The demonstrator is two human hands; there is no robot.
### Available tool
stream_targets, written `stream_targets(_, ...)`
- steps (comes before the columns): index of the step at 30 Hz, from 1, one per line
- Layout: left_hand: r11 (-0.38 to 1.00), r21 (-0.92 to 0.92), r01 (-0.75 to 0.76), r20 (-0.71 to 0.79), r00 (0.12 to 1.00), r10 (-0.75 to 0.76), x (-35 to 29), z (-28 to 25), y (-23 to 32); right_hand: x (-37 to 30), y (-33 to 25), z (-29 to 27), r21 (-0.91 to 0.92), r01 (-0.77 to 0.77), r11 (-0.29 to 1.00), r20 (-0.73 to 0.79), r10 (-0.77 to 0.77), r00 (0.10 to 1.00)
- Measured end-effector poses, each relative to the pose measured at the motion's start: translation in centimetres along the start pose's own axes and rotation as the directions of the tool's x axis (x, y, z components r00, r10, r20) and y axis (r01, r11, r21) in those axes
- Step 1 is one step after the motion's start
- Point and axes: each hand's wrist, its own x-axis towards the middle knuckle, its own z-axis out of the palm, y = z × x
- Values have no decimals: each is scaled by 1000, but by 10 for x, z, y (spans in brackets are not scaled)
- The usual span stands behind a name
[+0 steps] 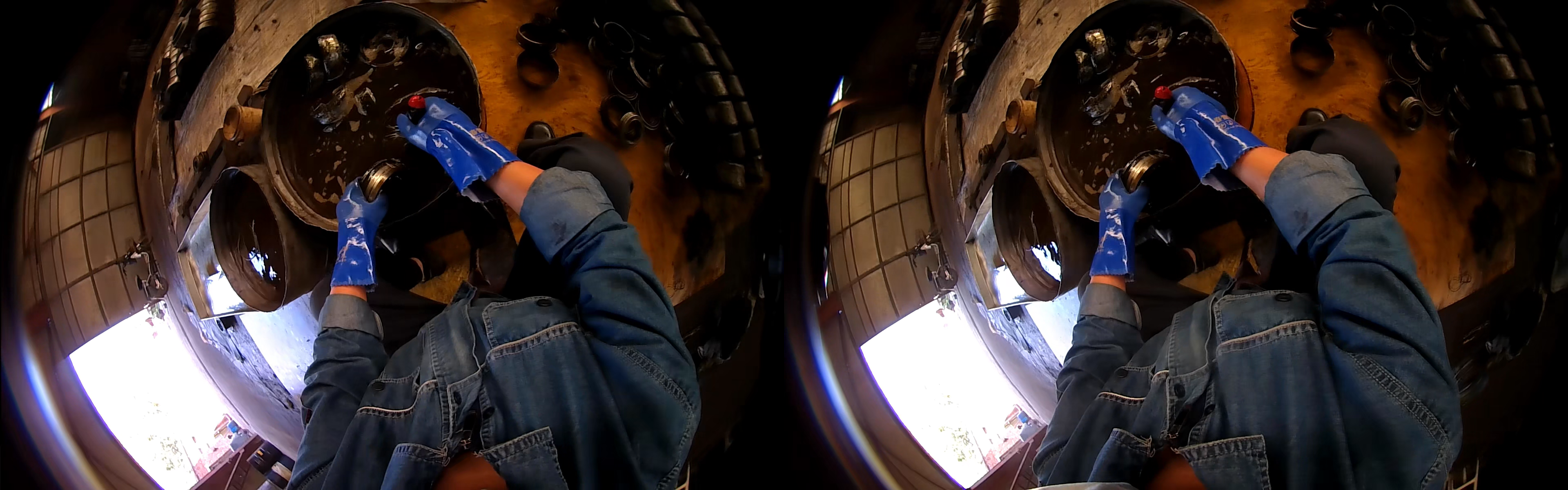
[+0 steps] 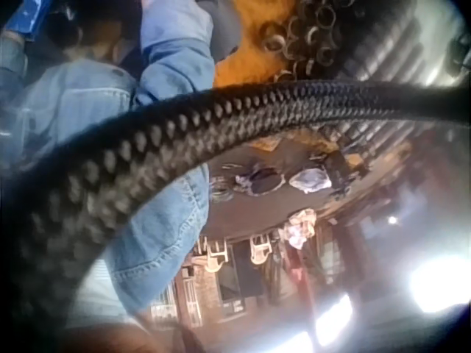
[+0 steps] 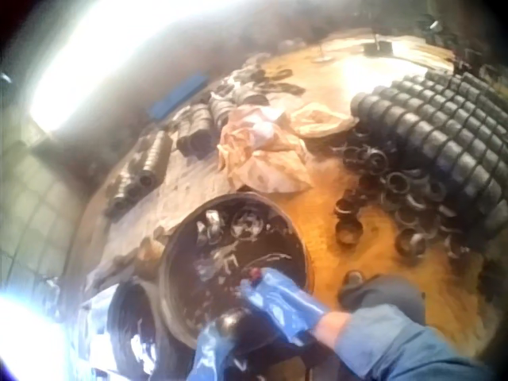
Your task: The person scrubs small metal rings with a red-handled brush in a basin of dark liquid. They repeatedly dip the rings into the liquid, scrub them thoroughly, and place them on a nearby surface. The person handles the rings one at a time, ensuring each is cleaned before moving to the next.
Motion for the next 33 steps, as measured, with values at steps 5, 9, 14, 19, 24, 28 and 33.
stream_targets(5, 981, -166, 97, 22, 995, -95, -14, -7, 8, -19, -17, 33, 221, 280, 934, 311, -340, 887)
stream_targets(9, 983, -145, 110, 78, 992, -100, -13, -6, -12, -40, -40, 24, -121, 269, 955, 300, -223, 927)
stream_targets(14, 982, -190, 26, -12, 1000, -28, -18, -10, 8, -7, 5, 20, 17, 98, 995, 96, -99, 990)
stream_targets(19, 996, -86, 34, 21, 999, -33, -21, -3, -19, -35, -31, 31, 79, 383, 920, 331, -387, 861)
stream_targets(24, 994, -104, 20, 26, 1000, -17, -24, -18, 19, -17, -6, 25, -45, 172, 984, 239, -156, 958)
stream_targets(28, 997, -83, 8, 31, 999, -5, -19, -14, 12, -21, -21, 10, -243, -29, 970, 191, 77, 979)
stream_targets(33, 981, -192, -23, 41, 999, 31, -14, 8, 8, -10, -12, -12, -32, -87, 996, 162, 91, 983)
